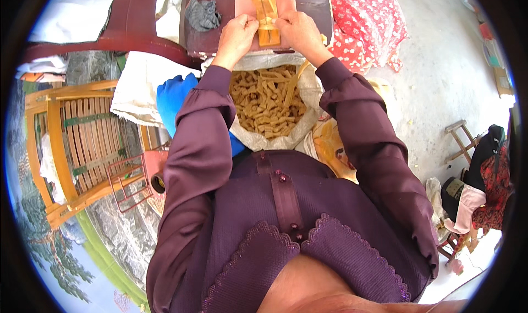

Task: The person sits and repeatedly peels thin strips from a bamboo stalk using both hands, dropping the strips into a cloth bag held between their legs. The process continues throughout the clip with no other objects handled.

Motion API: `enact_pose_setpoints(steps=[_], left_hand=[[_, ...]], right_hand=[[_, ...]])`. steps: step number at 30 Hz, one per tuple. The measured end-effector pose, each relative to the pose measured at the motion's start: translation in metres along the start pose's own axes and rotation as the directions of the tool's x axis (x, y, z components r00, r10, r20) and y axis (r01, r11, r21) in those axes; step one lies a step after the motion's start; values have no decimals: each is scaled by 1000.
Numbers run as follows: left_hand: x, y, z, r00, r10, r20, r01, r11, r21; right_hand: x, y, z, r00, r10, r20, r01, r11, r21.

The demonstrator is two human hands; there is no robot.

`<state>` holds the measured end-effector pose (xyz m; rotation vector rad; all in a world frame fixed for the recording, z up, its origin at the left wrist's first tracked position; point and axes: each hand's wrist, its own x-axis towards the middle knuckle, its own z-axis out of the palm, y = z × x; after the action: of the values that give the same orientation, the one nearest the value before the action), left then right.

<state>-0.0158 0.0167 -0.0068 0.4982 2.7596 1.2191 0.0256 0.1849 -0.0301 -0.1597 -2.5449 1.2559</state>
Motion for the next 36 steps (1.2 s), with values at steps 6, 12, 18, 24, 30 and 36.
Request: enact_pose_setpoints(steps=[6,12,18,24,30,36], left_hand=[[-57,0,-9,995,104,-2,-103,992,76],[-123,7,8,804,-167,570,561,529,-636],[-130,27,4,845,-220,487,503,24,-864],[-128,17,6,817,-277,506,531,21,-847],[-124,44,-7,808,-172,564,547,575,-608],[-121,49,-19,845,441,-301,-384,894,231]], right_hand=[[-29,-24,-20,997,-71,23,70,997,42],[-76,-54,-29,768,-635,-84,640,759,118],[-100,-60,-19,825,-562,64,493,769,406],[-95,-59,-13,937,-250,242,-31,634,773],[-90,-61,-21,952,-305,5,265,836,480],[-84,-63,-20,845,24,534,-516,298,803]])
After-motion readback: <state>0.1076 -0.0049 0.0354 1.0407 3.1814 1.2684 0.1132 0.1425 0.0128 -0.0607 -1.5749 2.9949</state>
